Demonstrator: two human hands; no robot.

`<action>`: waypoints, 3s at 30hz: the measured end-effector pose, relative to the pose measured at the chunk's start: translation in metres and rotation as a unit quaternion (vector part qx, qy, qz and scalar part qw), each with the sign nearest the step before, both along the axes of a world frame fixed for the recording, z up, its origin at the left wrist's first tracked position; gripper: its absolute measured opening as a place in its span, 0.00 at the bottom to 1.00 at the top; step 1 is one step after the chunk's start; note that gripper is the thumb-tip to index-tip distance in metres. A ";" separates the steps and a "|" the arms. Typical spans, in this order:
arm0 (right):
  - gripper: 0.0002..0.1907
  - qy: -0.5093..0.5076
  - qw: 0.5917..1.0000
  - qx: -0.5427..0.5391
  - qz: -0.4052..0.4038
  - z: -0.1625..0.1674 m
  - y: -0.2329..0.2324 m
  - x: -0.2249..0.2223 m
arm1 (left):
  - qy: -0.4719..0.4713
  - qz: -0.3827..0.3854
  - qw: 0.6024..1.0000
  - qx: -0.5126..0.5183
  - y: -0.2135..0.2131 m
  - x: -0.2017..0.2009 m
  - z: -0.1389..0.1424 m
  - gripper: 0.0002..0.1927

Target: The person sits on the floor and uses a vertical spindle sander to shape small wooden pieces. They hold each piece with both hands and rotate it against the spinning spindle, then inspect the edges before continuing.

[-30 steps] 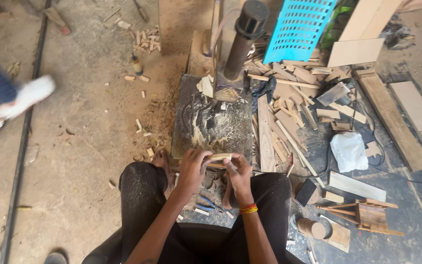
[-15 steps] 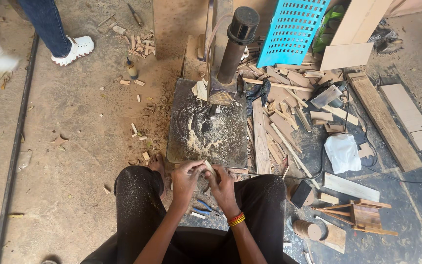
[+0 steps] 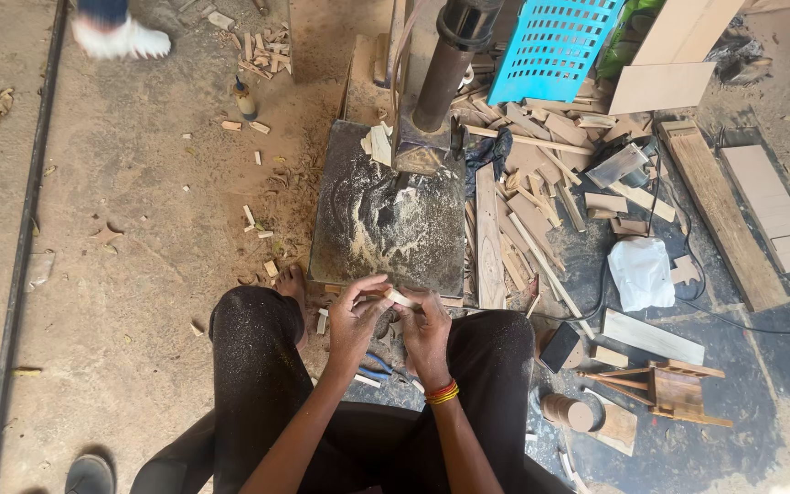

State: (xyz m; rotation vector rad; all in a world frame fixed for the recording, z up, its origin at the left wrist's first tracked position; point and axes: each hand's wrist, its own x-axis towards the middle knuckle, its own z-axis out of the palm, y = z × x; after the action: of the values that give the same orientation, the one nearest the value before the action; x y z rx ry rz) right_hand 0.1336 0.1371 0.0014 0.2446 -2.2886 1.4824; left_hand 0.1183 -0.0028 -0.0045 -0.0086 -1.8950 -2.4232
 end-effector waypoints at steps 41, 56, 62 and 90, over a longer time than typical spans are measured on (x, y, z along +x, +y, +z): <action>0.23 -0.354 0.862 -0.304 0.198 -0.004 -0.004 0.003 | -0.060 0.033 0.984 -0.163 -0.024 -0.015 -0.027 0.11; 0.22 -0.352 0.861 -0.333 0.155 -0.018 -0.001 0.000 | 0.070 0.036 0.994 -0.075 -0.041 -0.001 -0.030 0.16; 0.22 -0.325 0.930 -0.168 0.038 -0.062 0.009 -0.006 | -0.143 -0.205 0.922 -0.297 -0.023 0.029 -0.054 0.27; 0.30 -0.314 0.938 -0.075 0.130 -0.063 -0.016 0.009 | -0.236 -0.542 0.805 -0.058 -0.031 0.038 -0.064 0.62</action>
State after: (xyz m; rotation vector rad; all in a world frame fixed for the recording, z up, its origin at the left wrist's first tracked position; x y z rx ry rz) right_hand 0.1424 0.1213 -0.0612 0.0229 -2.6770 2.1039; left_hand 0.1564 -0.0334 -0.0681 -0.7792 -2.8061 -3.1573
